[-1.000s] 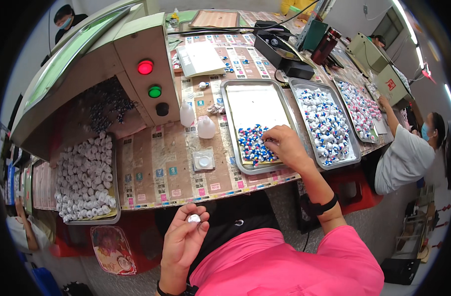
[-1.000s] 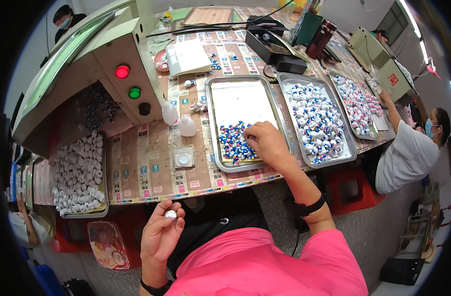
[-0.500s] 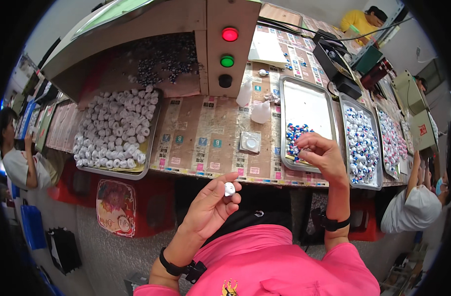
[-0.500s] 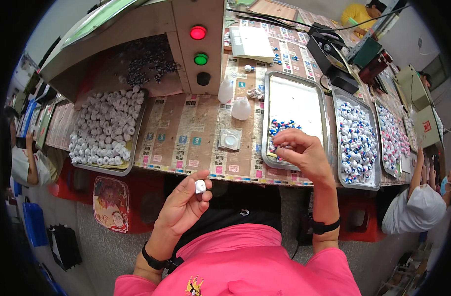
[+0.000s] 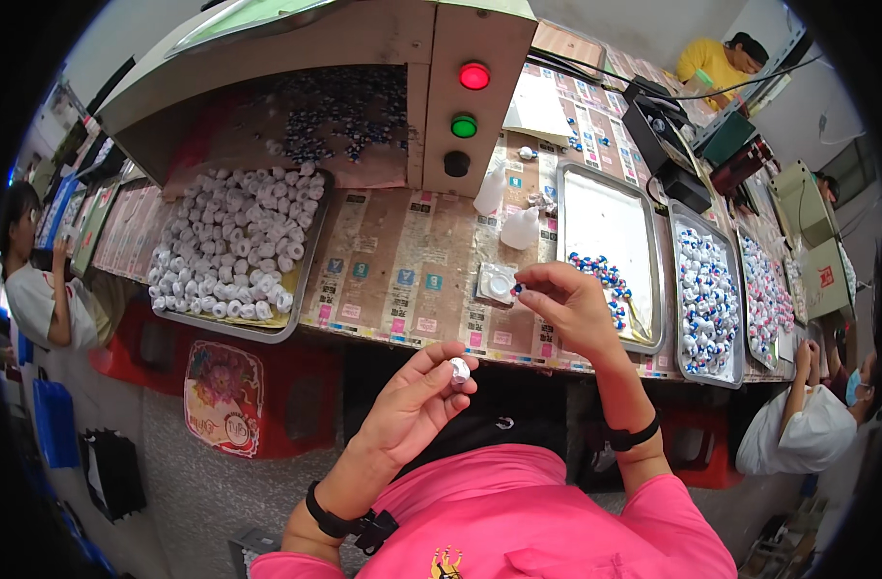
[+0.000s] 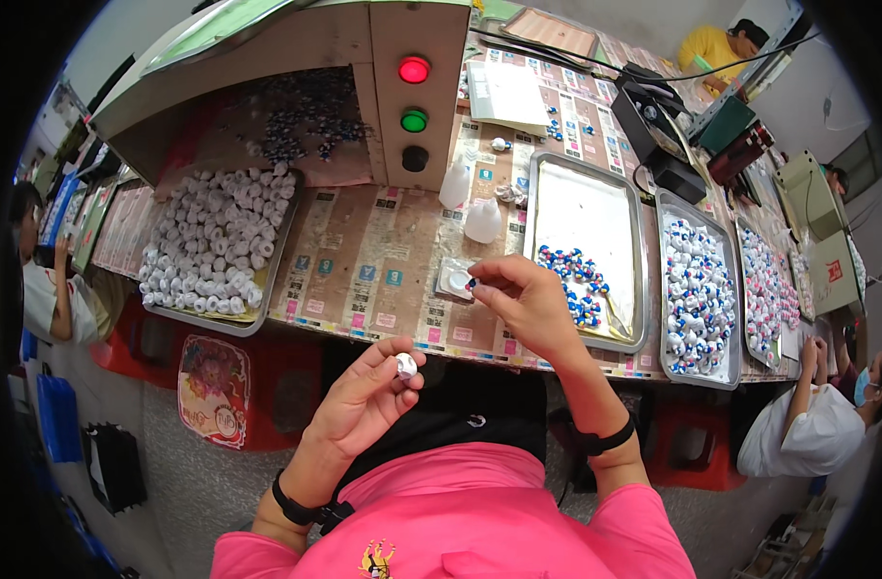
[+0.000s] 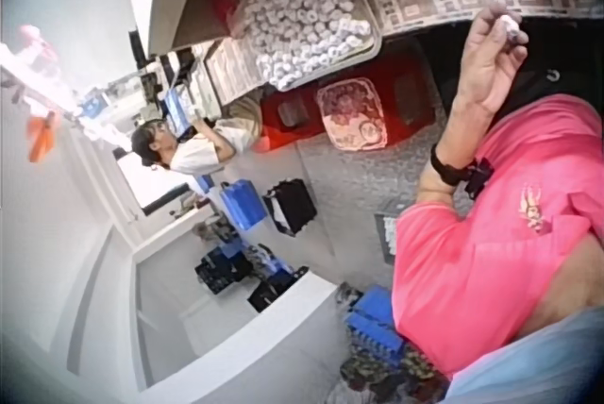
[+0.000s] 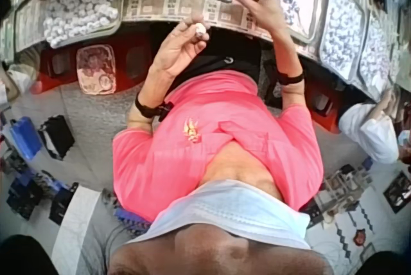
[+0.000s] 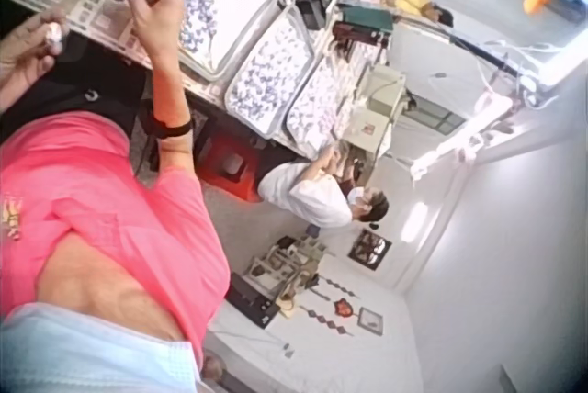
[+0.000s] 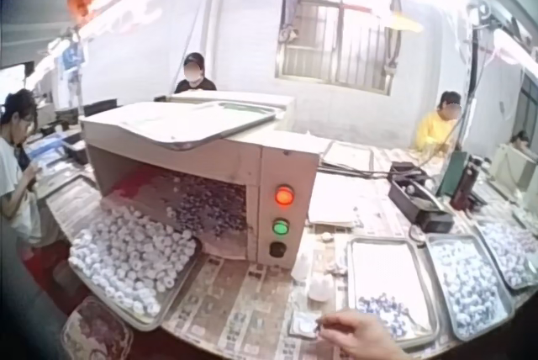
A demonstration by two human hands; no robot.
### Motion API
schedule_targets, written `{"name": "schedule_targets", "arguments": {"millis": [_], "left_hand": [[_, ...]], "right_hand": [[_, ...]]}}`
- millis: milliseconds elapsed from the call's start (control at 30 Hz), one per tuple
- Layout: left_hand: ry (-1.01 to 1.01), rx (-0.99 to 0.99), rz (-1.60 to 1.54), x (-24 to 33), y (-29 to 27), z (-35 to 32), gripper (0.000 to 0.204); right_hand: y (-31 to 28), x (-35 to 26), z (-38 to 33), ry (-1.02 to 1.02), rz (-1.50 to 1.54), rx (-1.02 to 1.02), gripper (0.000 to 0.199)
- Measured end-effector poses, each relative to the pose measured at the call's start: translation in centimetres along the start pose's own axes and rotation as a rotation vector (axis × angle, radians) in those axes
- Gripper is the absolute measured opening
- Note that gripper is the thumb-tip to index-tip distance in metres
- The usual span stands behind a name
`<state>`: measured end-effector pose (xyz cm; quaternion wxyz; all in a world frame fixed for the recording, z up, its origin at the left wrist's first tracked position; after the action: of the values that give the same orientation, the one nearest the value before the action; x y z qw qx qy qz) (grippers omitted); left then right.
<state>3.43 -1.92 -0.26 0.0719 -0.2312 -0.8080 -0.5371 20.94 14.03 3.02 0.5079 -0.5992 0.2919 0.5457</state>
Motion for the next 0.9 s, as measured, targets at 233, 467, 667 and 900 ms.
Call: {"name": "schedule_targets", "arguments": {"millis": [233,467,667,900], "left_hand": [[-0.003,0.027,-0.01,0.0,-0.6,0.0,0.024],[-0.006,0.062,-0.01,-0.2,-0.7,-0.1,0.025],[0.018,0.067,0.003,-0.3,-0.1,0.3,0.025],[0.02,0.089,0.002,-0.8,0.3,0.9,0.027]], "right_hand": [[1.8,-0.4,1.1,-0.274,-0.427,-0.004,0.013],[2.0,-0.2,1.3,-0.406,-0.552,-0.022,0.013],[1.3,-1.5,0.2,-0.342,-0.404,-0.018,0.016],[1.5,-3.4,-3.8,-0.212,-0.058,-0.151,0.02]]}}
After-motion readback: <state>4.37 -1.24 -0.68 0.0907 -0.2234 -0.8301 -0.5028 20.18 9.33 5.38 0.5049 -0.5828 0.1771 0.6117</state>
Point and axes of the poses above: each hand's wrist, its own z-axis towards the middle knuckle, its own y-axis out of the palm, x = y × z, the point moved 2 cm from there along z, towards the middle knuckle, and after that the axes turned 9 degrees about x, right-handed, at the moved point
